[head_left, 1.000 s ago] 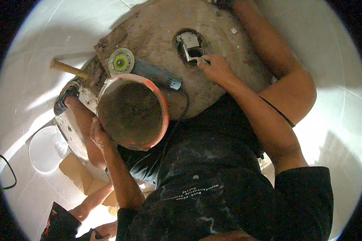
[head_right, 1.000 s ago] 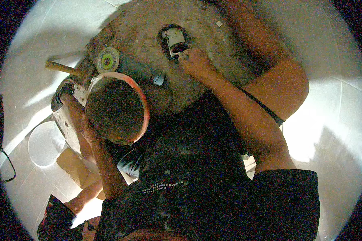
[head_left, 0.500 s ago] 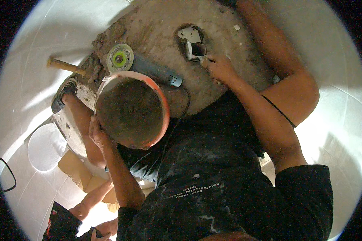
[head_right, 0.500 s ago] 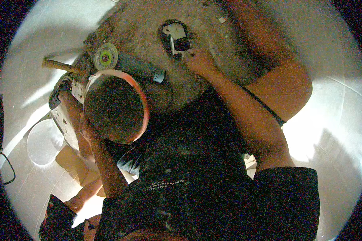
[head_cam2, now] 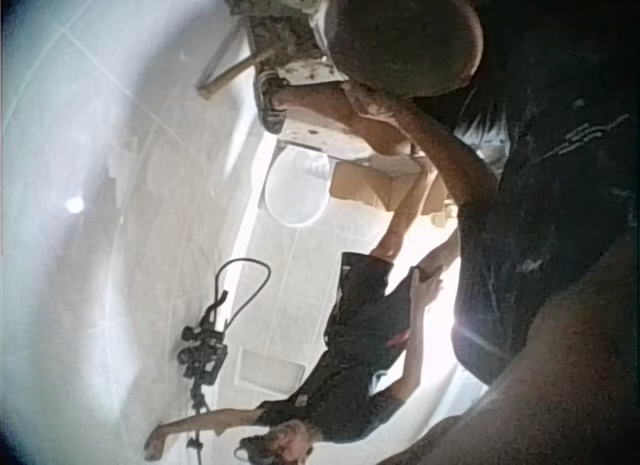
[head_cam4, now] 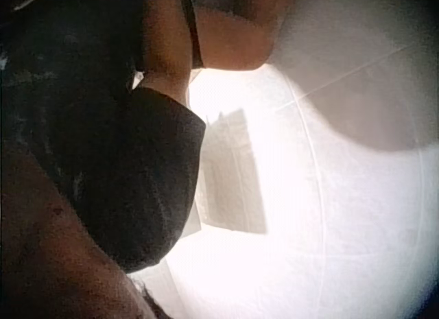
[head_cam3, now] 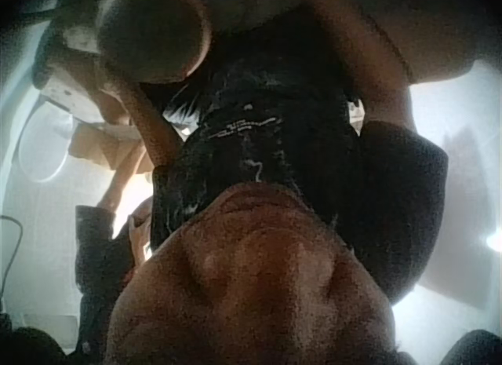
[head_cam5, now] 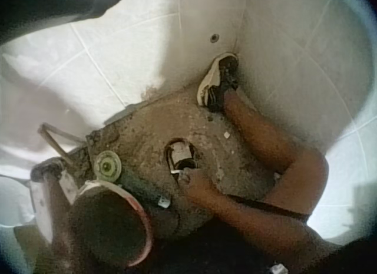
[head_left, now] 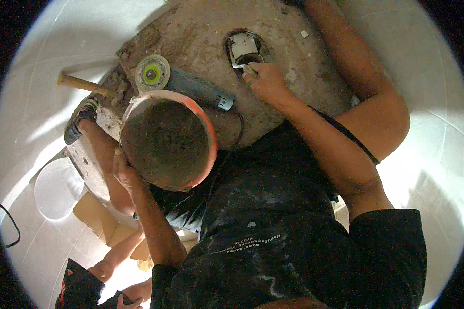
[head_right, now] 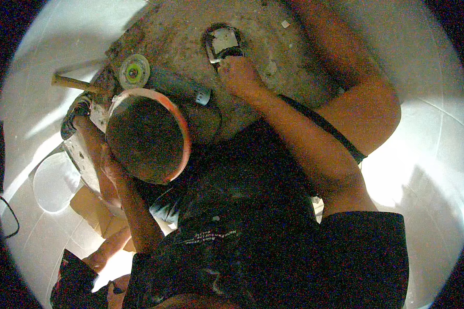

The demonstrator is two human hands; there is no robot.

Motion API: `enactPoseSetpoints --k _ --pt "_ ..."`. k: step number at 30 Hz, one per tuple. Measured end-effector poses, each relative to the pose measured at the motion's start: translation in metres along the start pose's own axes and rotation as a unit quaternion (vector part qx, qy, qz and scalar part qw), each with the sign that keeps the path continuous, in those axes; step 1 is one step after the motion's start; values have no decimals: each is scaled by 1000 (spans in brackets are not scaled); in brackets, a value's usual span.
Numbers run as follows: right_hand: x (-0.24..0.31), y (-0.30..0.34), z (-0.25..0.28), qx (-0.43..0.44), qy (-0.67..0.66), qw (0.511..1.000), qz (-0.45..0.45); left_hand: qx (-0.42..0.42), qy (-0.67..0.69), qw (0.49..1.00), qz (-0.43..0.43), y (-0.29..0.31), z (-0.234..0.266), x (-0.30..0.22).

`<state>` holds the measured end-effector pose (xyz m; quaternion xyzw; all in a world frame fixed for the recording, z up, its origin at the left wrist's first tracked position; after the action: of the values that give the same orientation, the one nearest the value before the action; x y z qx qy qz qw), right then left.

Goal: The person mixes cement in a bucket and applies it to a pipe fitting on the floor before inserting a small circular component into the drain hole.

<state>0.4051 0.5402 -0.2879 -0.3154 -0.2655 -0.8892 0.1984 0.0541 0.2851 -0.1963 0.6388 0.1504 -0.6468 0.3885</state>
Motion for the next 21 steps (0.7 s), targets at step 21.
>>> enactPoseSetpoints --k 21 --pt "-8 54 14 26 -75 997 20 -11 -96 995 -24 2 -4 -11"
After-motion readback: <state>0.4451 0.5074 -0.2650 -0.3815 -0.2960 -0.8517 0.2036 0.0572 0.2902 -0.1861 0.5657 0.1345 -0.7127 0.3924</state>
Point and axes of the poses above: each hand's wrist, its own y-axis away from the middle knuckle, its own z-axis out of the back of the hand, x = y × z, the point moved 5 cm from there along -y, towards the middle knuckle, and after that the axes turned 11 degrees about x, right-handed, at the moved point
